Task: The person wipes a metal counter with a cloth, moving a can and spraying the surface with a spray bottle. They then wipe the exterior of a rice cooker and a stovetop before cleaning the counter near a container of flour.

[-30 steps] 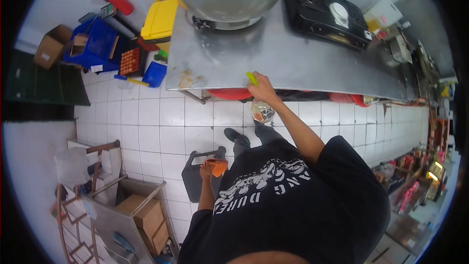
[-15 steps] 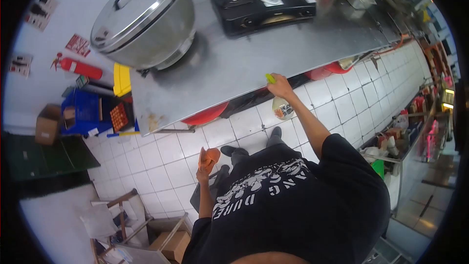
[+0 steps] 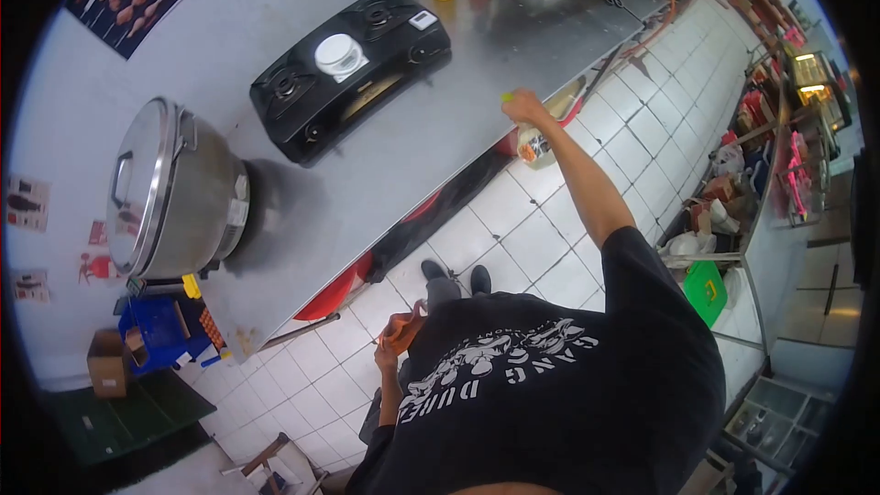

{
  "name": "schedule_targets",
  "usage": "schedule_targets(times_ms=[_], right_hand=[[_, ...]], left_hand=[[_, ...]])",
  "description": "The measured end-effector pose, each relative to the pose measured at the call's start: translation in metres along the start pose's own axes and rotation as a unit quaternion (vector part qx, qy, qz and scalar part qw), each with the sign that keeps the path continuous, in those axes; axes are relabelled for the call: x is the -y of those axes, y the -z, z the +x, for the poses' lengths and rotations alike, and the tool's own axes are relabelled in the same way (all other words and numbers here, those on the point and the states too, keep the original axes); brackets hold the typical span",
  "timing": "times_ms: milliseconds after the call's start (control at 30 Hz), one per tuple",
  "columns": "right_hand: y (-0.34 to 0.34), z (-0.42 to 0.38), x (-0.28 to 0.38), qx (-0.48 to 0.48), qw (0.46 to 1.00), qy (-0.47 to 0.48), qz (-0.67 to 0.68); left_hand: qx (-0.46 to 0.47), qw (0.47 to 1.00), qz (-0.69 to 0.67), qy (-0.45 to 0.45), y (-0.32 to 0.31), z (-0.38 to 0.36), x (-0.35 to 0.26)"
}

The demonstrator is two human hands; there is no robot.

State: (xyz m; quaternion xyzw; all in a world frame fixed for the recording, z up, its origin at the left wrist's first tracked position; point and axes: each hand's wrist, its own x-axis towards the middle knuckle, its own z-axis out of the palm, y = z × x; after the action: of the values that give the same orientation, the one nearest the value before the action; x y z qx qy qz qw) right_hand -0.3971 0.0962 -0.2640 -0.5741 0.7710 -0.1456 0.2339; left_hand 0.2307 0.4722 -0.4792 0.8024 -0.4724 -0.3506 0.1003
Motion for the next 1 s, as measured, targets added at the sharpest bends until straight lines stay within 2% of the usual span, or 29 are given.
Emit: schedule_targets(times_ms=[67,133,167,200,233,267,300,333,367,400,467,567,600,633,667,733,800,867,933,967,1000], right_hand=[[0.020,0.015,-0.025,-0.007,1.000,-0.014,-0.002],[0.054,0.022,-0.036,-0.068,0.997,-0.024,0.001],[0.061,0.037,-0.050,-0.069,0.997,-0.027,0.000],[0.071,0.057,-0.066,-0.020,1.000,-0.006,-0.007],[0.077,0.074,-0.082,0.029,0.999,0.016,-0.014],[0.084,0.084,-0.088,0.029,0.999,0.012,-0.017],[0.090,0.093,-0.092,-0.026,0.999,-0.011,0.015],[0.094,0.100,-0.095,-0.081,0.995,-0.037,0.048],[0.100,0.112,-0.103,-0.085,0.995,-0.040,0.046],[0.106,0.124,-0.113,-0.072,0.996,-0.035,0.034],[0.131,0.148,-0.126,-0.060,0.998,-0.027,0.018],[0.144,0.164,-0.142,-0.041,0.996,-0.065,0.051],[0.144,0.179,-0.156,-0.098,0.993,-0.067,0.028],[0.151,0.195,-0.165,-0.156,0.986,-0.066,0.003],[0.161,0.208,-0.171,-0.157,0.986,-0.063,0.004],[0.172,0.226,-0.182,-0.080,0.991,-0.082,0.076],[0.185,0.243,-0.179,-0.062,0.991,-0.085,0.079],[0.194,0.260,-0.184,-0.041,0.992,-0.088,0.080],[0.191,0.280,-0.201,-0.112,0.988,-0.099,0.043],[0.191,0.286,-0.210,-0.105,0.989,-0.096,0.045],[0.200,0.297,-0.220,-0.053,0.996,-0.069,0.015]], left_hand=[[0.010,1.000,0.009,0.008,-0.020,0.014,-0.005],[0.091,0.996,0.003,0.009,-0.037,0.034,-0.011],[0.050,0.986,0.103,-0.120,-0.045,0.034,-0.035],[0.054,0.986,0.103,-0.121,-0.058,0.047,-0.037],[0.081,0.984,-0.017,-0.157,-0.073,0.062,-0.041],[0.095,0.977,-0.078,-0.174,-0.083,0.069,-0.053],[0.111,0.966,-0.139,-0.189,-0.089,0.071,-0.075],[0.070,0.962,-0.118,-0.235,-0.094,0.071,-0.097],[0.029,0.953,-0.101,-0.283,-0.097,0.073,-0.128],[0.033,0.952,-0.107,-0.284,-0.105,0.076,-0.147],[0.046,0.964,-0.061,-0.254,-0.129,0.085,-0.164],[0.020,0.982,0.015,-0.185,-0.171,0.130,-0.132],[0.001,0.983,0.030,-0.180,-0.165,0.130,-0.157],[-0.024,0.992,0.004,-0.125,-0.172,0.135,-0.157],[0.006,0.996,0.023,-0.085,-0.169,0.138,-0.162],[0.071,0.995,0.070,-0.008,-0.141,0.131,-0.208],[0.056,0.997,0.051,-0.009,-0.134,0.127,-0.237],[0.082,0.988,0.112,-0.064,-0.132,0.122,-0.257],[0.092,0.993,0.071,-0.030,-0.127,0.099,-0.292],[0.092,0.993,0.066,-0.024,-0.131,0.092,-0.301],[0.092,0.994,0.060,-0.022,-0.136,0.086,-0.314]])
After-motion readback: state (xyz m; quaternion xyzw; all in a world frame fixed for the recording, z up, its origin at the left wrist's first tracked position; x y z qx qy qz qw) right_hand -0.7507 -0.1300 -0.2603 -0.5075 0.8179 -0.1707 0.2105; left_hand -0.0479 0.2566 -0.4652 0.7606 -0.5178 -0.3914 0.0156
